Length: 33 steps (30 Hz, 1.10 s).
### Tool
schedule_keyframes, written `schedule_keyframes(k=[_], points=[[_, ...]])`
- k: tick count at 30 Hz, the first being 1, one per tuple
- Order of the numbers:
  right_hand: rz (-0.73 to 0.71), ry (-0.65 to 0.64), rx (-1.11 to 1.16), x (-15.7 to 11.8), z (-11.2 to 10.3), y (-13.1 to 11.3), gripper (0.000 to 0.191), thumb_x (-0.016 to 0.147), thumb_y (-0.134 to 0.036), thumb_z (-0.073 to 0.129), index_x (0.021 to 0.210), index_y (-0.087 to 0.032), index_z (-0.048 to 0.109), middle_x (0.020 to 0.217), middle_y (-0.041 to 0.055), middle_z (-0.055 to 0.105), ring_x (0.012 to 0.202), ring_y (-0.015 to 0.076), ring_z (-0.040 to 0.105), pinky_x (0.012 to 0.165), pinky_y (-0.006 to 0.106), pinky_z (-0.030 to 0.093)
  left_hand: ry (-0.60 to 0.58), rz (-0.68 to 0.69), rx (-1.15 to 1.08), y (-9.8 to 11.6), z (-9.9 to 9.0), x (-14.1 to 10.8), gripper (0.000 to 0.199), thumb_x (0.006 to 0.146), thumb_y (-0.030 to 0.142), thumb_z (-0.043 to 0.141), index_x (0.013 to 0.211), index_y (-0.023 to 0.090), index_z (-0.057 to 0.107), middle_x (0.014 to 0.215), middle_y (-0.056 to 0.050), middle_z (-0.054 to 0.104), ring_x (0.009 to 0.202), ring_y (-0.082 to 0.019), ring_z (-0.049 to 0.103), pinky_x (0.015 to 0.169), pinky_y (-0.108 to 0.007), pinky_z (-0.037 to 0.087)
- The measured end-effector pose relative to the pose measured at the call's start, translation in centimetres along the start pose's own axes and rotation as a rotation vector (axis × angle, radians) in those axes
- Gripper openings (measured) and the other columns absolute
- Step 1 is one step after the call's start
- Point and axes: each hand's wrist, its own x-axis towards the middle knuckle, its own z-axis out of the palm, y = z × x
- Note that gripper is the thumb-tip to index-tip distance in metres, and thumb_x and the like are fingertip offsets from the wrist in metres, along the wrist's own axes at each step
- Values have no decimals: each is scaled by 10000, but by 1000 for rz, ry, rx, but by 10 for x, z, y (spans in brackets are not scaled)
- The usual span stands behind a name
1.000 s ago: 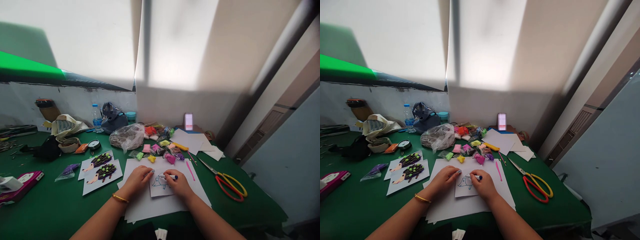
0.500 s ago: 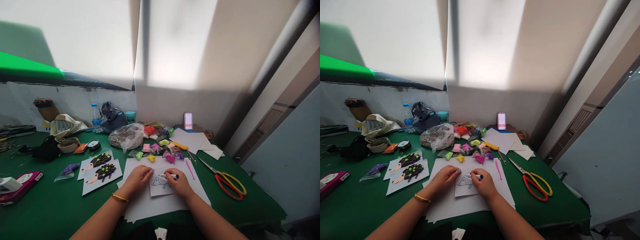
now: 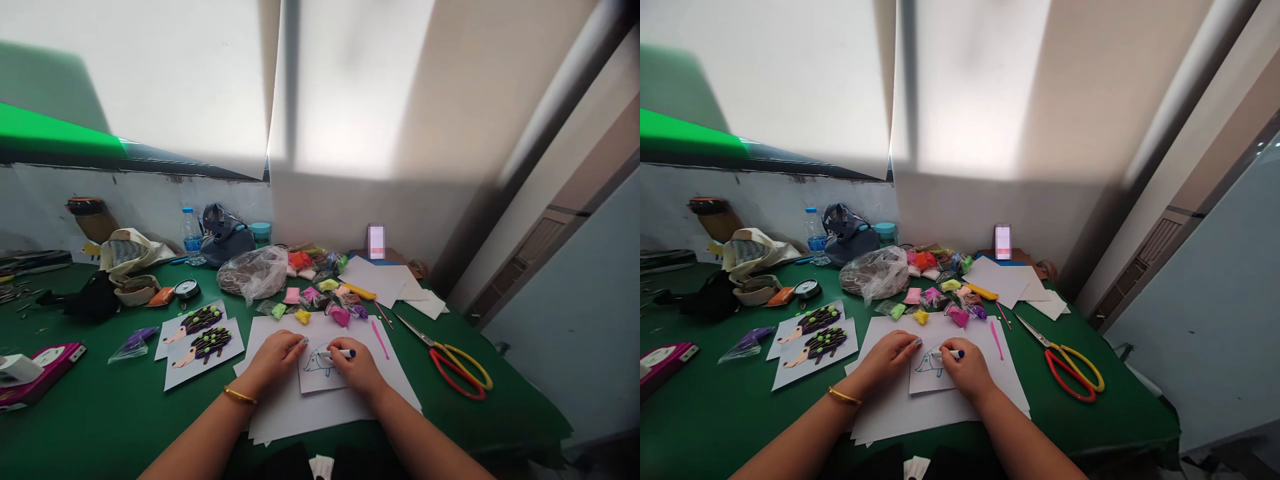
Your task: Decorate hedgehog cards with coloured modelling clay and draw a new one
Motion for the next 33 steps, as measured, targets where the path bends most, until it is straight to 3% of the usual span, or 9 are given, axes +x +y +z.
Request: schedule_keyframes(k=[33], points=[[4,26,-2,-3,1,0,211,787,-231,510,708,-205,704,788,36,718,770,199,644,714,284,470,13,14,10,-1,0,0,353,974,430,390,892,221,662,894,-56,683,885,-219,591,781,-305,432]])
